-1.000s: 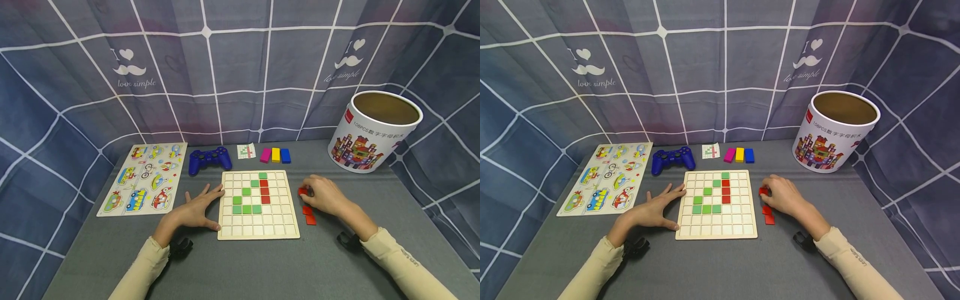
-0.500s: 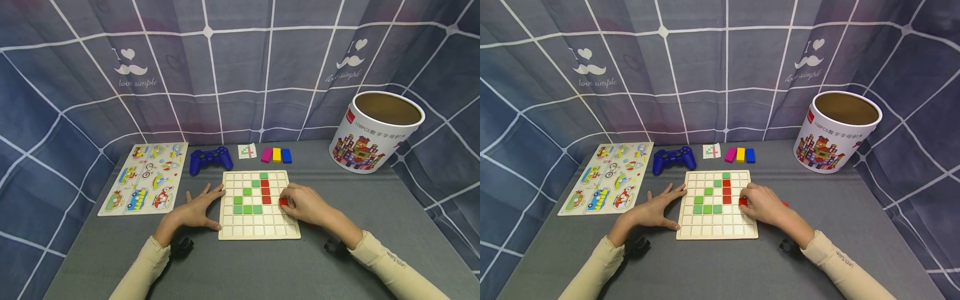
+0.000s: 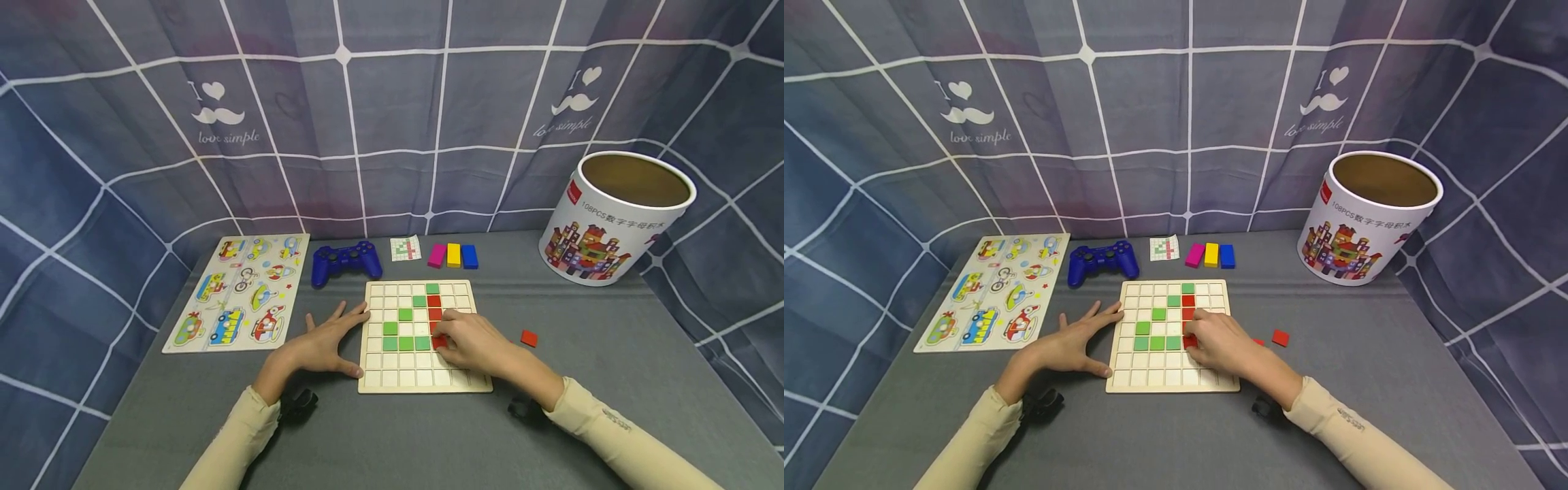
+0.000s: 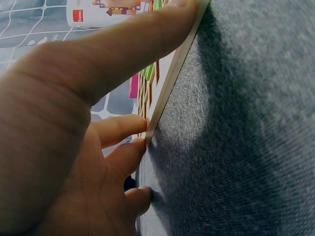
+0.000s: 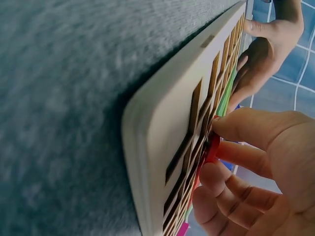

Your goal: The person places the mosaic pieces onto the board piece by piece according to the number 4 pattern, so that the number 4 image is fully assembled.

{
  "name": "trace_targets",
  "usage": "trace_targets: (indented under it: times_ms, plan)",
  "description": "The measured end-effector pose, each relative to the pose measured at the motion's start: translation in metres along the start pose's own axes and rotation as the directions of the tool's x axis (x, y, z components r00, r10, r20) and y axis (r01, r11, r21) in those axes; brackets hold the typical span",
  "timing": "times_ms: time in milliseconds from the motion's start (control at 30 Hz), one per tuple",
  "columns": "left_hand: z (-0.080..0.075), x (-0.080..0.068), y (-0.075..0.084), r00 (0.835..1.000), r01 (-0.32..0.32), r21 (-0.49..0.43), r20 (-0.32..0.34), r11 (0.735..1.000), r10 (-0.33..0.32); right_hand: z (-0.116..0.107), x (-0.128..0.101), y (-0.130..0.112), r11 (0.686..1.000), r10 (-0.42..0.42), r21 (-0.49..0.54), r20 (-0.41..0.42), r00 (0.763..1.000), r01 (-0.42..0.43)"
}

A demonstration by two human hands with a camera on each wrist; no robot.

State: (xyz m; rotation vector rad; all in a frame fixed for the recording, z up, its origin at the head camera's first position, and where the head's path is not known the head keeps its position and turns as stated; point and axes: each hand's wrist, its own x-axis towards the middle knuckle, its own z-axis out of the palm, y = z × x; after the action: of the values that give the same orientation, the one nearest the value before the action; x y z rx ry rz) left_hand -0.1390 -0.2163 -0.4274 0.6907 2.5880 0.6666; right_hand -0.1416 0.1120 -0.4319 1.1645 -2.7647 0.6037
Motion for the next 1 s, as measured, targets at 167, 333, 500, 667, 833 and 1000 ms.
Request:
trace_targets:
  times_ms: [167,333,500,667,833,1000]
  plan:
    - [0.000,0.000,0.001,1.000,-0.007,-0.001,-0.007,1.000,0.007,0.002,0.002,-0.002,1.000,0.008,-0.009,0.005,1.000,-0.008]
    - [0.001,0.000,0.001,1.000,-0.010,-0.004,-0.008,1.000,0.010,0.000,-0.002,0.001,1.000,0.013,0.001,-0.004,1.000,-0.013]
    - [0.000,0.000,0.001,1.000,-0.015,-0.002,-0.012,1.000,0.015,-0.005,-0.017,0.012,1.000,0.031,0.001,-0.060,0.998,-0.031]
    - [-0.001,0.000,0.002,1.000,-0.008,0.005,-0.011,1.000,0.008,-0.014,-0.040,0.028,0.994,0.107,-0.019,-0.085,0.991,-0.109]
    - [-0.001,0.000,0.002,1.000,-0.006,0.011,-0.010,1.000,0.006,-0.024,-0.062,0.043,0.980,0.188,-0.045,-0.091,0.978,-0.192]
    - [0.000,0.000,0.002,1.000,-0.006,0.011,-0.010,1.000,0.006,-0.036,-0.080,0.056,0.968,0.230,-0.078,-0.114,0.966,-0.239]
